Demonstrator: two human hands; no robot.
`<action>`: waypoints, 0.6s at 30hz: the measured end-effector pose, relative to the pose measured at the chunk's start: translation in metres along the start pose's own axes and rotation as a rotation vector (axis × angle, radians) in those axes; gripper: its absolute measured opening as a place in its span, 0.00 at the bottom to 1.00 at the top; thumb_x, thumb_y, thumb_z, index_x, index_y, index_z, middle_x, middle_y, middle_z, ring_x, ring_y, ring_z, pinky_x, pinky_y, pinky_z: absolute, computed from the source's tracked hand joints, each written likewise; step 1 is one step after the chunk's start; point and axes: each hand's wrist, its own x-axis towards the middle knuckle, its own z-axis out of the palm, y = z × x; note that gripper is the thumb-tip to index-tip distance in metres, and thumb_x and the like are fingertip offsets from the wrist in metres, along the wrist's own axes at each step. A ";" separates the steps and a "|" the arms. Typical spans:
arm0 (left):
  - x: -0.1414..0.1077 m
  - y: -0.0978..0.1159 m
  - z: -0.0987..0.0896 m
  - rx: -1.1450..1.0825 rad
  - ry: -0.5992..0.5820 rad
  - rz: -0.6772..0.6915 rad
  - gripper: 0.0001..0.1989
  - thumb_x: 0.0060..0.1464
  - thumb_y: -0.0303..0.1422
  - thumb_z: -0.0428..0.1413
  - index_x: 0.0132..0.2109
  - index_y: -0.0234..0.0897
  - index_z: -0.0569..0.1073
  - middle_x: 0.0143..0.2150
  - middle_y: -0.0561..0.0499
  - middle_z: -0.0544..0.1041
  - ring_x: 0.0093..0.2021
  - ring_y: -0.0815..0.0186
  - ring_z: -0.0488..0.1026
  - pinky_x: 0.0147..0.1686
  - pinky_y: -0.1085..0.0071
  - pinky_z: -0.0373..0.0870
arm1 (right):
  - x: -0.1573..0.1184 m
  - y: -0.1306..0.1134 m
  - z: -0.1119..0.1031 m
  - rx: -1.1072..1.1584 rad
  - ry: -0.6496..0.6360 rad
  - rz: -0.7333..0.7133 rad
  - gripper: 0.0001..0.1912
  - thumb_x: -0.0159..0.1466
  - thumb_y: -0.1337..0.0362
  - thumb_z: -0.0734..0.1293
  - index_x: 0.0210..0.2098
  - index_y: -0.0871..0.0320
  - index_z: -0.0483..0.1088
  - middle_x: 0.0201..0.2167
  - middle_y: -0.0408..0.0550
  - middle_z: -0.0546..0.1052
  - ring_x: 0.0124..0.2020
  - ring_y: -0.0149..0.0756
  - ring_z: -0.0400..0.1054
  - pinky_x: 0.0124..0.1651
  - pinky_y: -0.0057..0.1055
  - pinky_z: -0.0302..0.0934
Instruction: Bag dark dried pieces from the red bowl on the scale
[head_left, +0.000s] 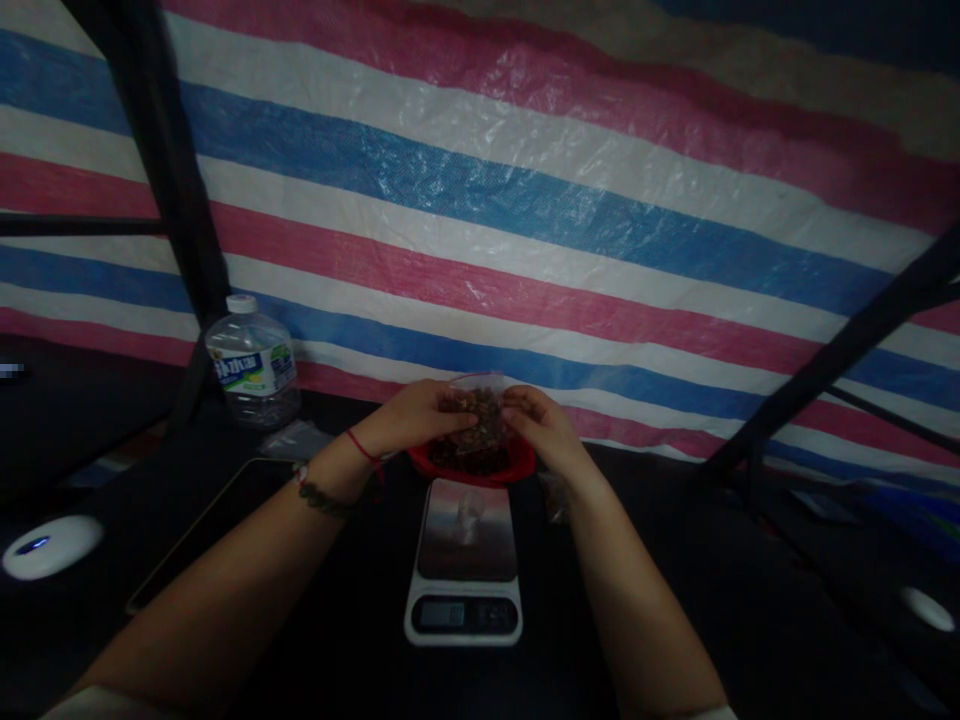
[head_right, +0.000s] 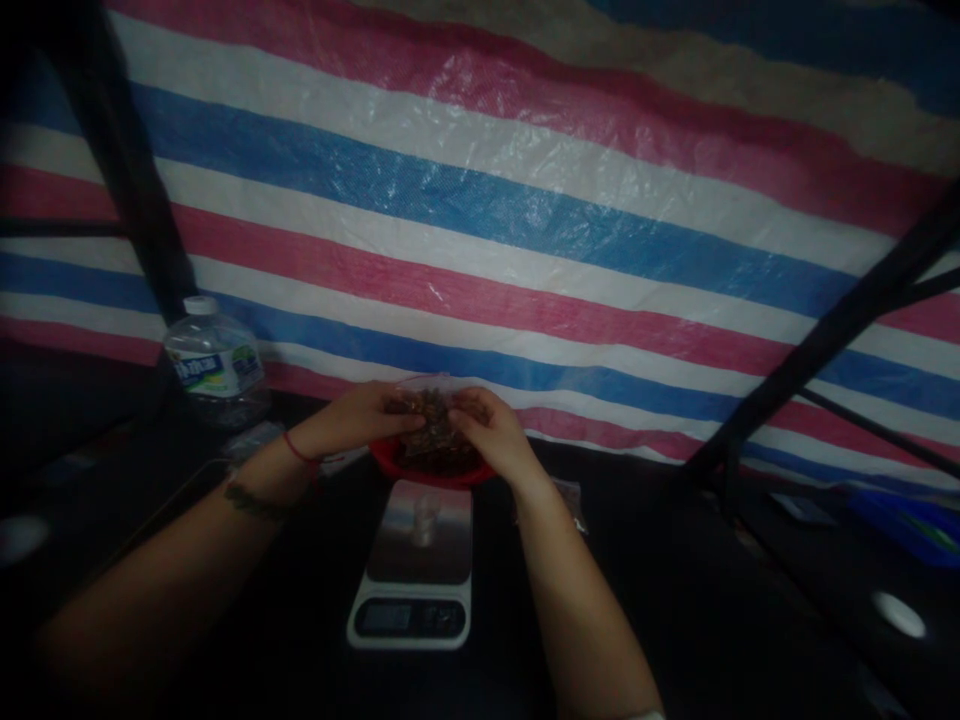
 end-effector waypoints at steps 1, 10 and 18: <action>0.000 0.000 0.002 -0.007 -0.033 0.006 0.14 0.49 0.40 0.59 0.38 0.35 0.79 0.34 0.49 0.82 0.36 0.60 0.77 0.37 0.69 0.72 | 0.000 0.000 0.000 0.011 0.002 -0.007 0.14 0.54 0.55 0.71 0.35 0.56 0.71 0.30 0.43 0.75 0.30 0.33 0.68 0.32 0.28 0.62; 0.005 -0.004 0.006 -0.081 0.181 0.009 0.17 0.50 0.44 0.57 0.32 0.32 0.77 0.29 0.50 0.78 0.30 0.65 0.74 0.32 0.71 0.69 | 0.001 0.003 0.000 0.077 0.094 0.005 0.12 0.52 0.56 0.73 0.31 0.56 0.74 0.28 0.44 0.77 0.28 0.34 0.69 0.33 0.30 0.64; 0.005 -0.005 0.008 -0.123 0.195 0.018 0.14 0.47 0.42 0.60 0.34 0.34 0.77 0.32 0.49 0.80 0.32 0.65 0.75 0.34 0.70 0.71 | 0.002 -0.001 -0.003 -0.061 0.130 -0.025 0.10 0.54 0.56 0.71 0.29 0.58 0.75 0.25 0.45 0.77 0.26 0.33 0.68 0.31 0.29 0.62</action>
